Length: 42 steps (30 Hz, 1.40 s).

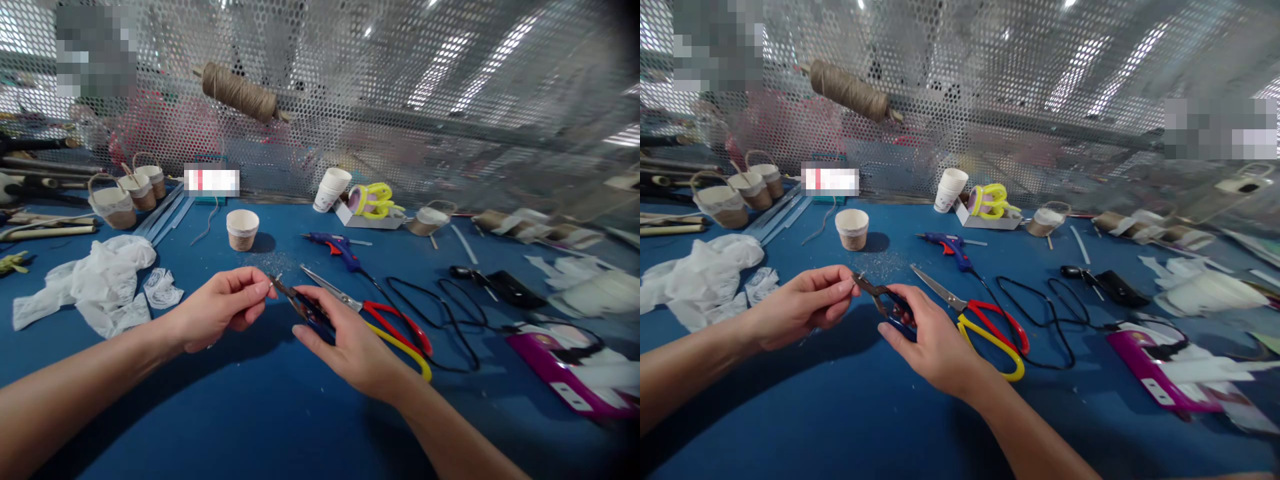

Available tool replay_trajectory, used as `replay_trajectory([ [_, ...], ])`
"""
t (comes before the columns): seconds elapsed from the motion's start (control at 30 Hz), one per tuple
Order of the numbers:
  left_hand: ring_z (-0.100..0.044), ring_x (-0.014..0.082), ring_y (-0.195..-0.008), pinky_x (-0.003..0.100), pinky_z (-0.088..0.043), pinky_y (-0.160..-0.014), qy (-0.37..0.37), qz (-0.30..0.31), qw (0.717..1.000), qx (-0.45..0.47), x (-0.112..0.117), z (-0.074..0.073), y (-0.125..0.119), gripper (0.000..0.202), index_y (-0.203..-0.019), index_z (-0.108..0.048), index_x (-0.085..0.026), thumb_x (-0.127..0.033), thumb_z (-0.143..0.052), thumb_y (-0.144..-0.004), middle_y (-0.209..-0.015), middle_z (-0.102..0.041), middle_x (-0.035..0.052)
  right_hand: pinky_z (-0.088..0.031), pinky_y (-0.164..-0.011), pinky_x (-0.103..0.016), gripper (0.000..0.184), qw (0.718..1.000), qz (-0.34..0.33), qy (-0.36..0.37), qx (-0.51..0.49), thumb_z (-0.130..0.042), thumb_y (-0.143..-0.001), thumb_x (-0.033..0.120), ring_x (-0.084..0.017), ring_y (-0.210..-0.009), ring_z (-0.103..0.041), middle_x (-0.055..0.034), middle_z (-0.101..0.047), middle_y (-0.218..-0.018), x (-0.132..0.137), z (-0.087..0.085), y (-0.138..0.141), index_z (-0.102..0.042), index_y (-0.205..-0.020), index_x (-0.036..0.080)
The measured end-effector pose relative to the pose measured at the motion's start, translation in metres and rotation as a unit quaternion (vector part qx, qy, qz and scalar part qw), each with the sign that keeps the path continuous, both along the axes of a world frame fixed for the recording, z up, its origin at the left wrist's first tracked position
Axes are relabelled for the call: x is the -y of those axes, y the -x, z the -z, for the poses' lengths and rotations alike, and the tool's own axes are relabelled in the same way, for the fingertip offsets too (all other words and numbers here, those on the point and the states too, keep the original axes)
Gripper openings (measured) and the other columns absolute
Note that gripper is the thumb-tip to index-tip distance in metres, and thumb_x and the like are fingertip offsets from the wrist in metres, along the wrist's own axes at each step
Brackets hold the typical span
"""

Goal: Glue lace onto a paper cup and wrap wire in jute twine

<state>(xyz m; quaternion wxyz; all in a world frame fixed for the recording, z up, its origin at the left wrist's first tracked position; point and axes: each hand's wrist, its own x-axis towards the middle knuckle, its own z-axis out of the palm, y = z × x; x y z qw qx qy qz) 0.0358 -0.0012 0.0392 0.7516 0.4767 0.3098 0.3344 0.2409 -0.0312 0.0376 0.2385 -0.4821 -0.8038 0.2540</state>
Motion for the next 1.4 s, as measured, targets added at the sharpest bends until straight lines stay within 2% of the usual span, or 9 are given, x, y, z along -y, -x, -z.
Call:
replay_trajectory([
  [0.23, -0.026, 0.0027, -0.041, 0.018, -0.017, -0.041, -0.046, -0.009, 0.999, -0.02, 0.0007, 0.0038, 0.0005, 0.023, -0.079, -0.052, -0.015, -0.038, -0.055, -0.083, -0.048, -0.041, -0.0085, -0.051, -0.083, -0.037, 0.039, 1.0, 0.003, -0.005, 0.013, -0.052, -0.083, 0.032, -0.022, -0.097, -0.059, -0.0114, -0.058, -0.114, 0.0005, -0.0012, 0.0009, -0.044, -0.119, 0.018],
  [0.7, -0.027, 0.0032, -0.041, 0.018, -0.017, -0.042, -0.046, -0.006, 0.999, -0.026, 0.0015, 0.0045, -0.0001, 0.025, -0.077, -0.051, -0.016, -0.04, -0.055, -0.082, -0.047, -0.041, -0.0083, -0.052, -0.078, -0.036, 0.033, 1.0, 0.011, 0.0, 0.011, -0.051, -0.084, 0.029, -0.02, -0.088, -0.061, -0.0112, -0.062, -0.104, 0.0031, -0.0005, 0.0025, -0.047, -0.114, 0.017],
  [0.97, -0.025, 0.0023, -0.039, 0.018, -0.015, -0.04, 0.007, 0.001, 1.0, 0.002, 0.0013, 0.003, -0.0014, 0.028, -0.074, -0.049, -0.016, -0.04, -0.061, -0.077, -0.046, -0.04, -0.0085, -0.051, -0.083, -0.036, 0.039, 1.0, -0.008, 0.01, 0.01, -0.052, -0.084, 0.035, -0.021, -0.097, -0.059, -0.0102, -0.058, -0.113, 0.0003, 0.0013, 0.001, -0.043, -0.118, 0.019],
  [1.27, -0.026, 0.002, -0.039, 0.018, -0.014, -0.04, -0.011, -0.018, 0.999, -0.023, 0.0034, 0.0017, -0.0028, 0.029, -0.072, -0.048, -0.015, -0.041, -0.06, -0.077, -0.046, -0.041, -0.0081, -0.052, -0.075, -0.033, 0.026, 1.0, 0.009, 0.022, -0.004, -0.051, -0.084, 0.028, -0.018, -0.083, -0.062, -0.0073, -0.064, -0.096, 0.0035, 0.0, 0.0061, -0.049, -0.109, 0.019],
  [1.4, -0.024, 0.0018, -0.038, 0.017, -0.014, -0.039, 0.017, -0.011, 1.0, 0.0, 0.0023, 0.0018, -0.0025, 0.027, -0.072, -0.048, -0.015, -0.039, -0.06, -0.078, -0.046, -0.04, -0.0082, -0.051, -0.078, -0.036, 0.036, 0.999, 0.009, 0.034, -0.014, -0.054, -0.083, 0.034, -0.02, -0.09, -0.062, -0.0093, -0.063, -0.102, 0.0029, -0.0007, 0.004, -0.046, -0.114, 0.019],
])
